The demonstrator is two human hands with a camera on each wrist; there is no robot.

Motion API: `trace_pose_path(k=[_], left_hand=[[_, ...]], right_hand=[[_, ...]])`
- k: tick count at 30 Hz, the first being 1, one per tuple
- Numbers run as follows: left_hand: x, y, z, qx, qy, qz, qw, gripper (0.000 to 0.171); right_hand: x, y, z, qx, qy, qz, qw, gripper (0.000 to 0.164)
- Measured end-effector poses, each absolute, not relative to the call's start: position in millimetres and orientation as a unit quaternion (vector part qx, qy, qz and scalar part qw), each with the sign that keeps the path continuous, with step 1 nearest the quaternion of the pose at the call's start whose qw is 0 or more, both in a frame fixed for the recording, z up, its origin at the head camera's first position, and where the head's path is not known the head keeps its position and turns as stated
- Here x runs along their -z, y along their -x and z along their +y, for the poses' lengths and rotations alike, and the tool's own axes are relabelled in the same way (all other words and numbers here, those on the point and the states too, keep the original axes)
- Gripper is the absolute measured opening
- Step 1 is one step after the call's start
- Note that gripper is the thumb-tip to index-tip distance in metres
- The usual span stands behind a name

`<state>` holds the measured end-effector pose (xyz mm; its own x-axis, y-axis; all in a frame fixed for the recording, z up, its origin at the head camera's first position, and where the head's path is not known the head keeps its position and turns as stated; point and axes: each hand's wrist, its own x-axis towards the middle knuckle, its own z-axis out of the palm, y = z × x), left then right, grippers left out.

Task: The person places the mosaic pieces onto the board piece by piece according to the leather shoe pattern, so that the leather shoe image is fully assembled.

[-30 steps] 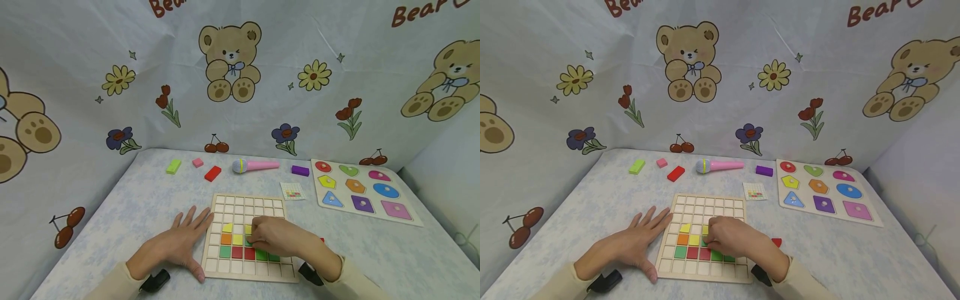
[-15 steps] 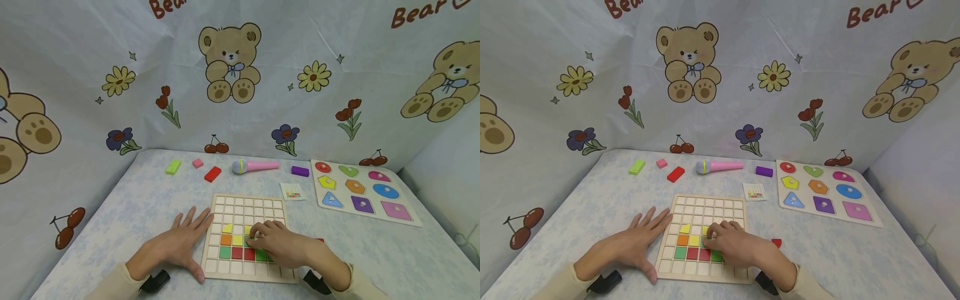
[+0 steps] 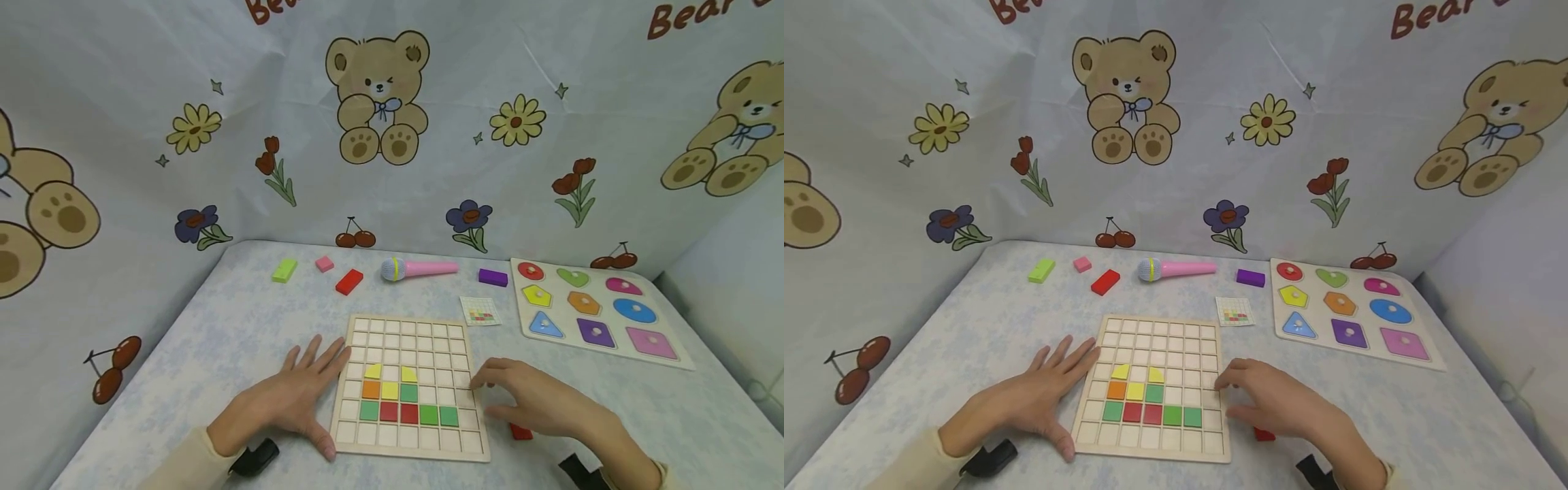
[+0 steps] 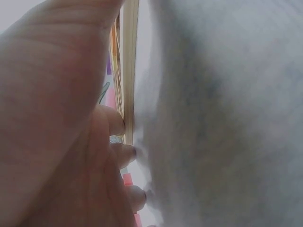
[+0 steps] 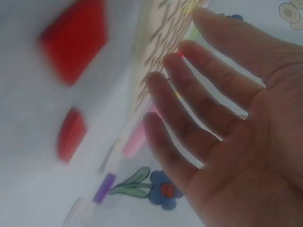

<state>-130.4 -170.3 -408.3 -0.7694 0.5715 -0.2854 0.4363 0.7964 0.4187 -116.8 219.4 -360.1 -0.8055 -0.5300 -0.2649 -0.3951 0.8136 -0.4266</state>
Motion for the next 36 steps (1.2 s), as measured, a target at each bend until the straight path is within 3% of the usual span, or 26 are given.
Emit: trace_pose_path(k=[8,20,36], left_hand=[[406.7,128.8,-170.0,-0.163,-0.263,0.929,0.205,0.148],[403.6,131.2,-168.8,-0.16,-0.268,0.929,0.201,0.147],[408.9,129.0,-168.0,-0.17,-0.269,0.927,0.197,0.147]], right_hand=[[369.4,101.7,252.0,0.197,0.236,0.927,0.213,0.018],[379.7,95.7,273.6,0.167,0.252,0.936,0.179,0.021],[371.7,119.5,213.2,0.164,0.306,0.927,0.144,0.012]])
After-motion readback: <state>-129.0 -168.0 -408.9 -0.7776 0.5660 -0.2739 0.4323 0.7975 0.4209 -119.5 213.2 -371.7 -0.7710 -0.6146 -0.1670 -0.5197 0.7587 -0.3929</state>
